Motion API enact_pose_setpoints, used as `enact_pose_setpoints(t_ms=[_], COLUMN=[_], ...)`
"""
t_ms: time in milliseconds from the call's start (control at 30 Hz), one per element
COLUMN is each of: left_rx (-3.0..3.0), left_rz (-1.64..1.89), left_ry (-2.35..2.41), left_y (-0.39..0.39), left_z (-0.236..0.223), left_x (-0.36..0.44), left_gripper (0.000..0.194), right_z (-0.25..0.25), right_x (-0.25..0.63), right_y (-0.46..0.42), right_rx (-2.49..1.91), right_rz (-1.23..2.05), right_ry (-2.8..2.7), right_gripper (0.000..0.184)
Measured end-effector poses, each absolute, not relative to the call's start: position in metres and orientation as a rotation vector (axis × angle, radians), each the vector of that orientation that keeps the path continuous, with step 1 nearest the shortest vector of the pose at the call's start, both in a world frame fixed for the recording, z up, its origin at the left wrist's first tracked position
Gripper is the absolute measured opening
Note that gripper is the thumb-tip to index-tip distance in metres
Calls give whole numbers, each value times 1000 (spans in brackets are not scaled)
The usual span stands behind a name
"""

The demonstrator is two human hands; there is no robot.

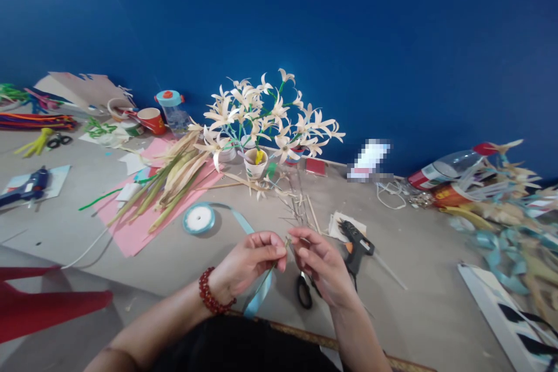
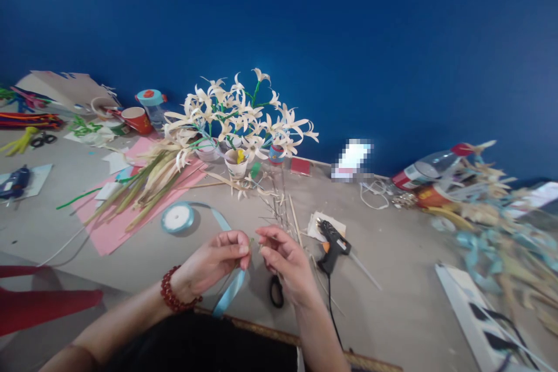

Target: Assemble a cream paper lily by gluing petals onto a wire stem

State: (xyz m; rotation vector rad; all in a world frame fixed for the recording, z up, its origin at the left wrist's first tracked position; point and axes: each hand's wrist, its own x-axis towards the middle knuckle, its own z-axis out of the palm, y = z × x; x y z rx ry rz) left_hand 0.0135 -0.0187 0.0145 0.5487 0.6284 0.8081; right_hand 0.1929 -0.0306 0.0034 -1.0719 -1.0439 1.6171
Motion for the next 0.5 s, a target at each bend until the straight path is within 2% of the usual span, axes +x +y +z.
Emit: enact_pose_setpoints(t_ms=[100,167,367,433,500], left_rx=[604,648,721,730,741], left_rz=[845,866,881,886,900], left_ry=[689,725,772,766,768], left_y=[-19,-19,-18,-16,-15], left_z=[17,18,14,12,10], left_x=[10,7,2,3,3], left_gripper=[18,19,18,18,18], right_z=[-4,-10,-18,-14,-11], right_x=[207,227,320,337,340], right_y=[-39,-45,-64,-69,-71], right_rx=[-1283,-1421,-2026,-2145,-2246], right_rz=[1271,984,101,-50,-33], right_ry=[-1274,-1436,-1525,-1486,-1444], right_gripper=[25,23,41,44,44])
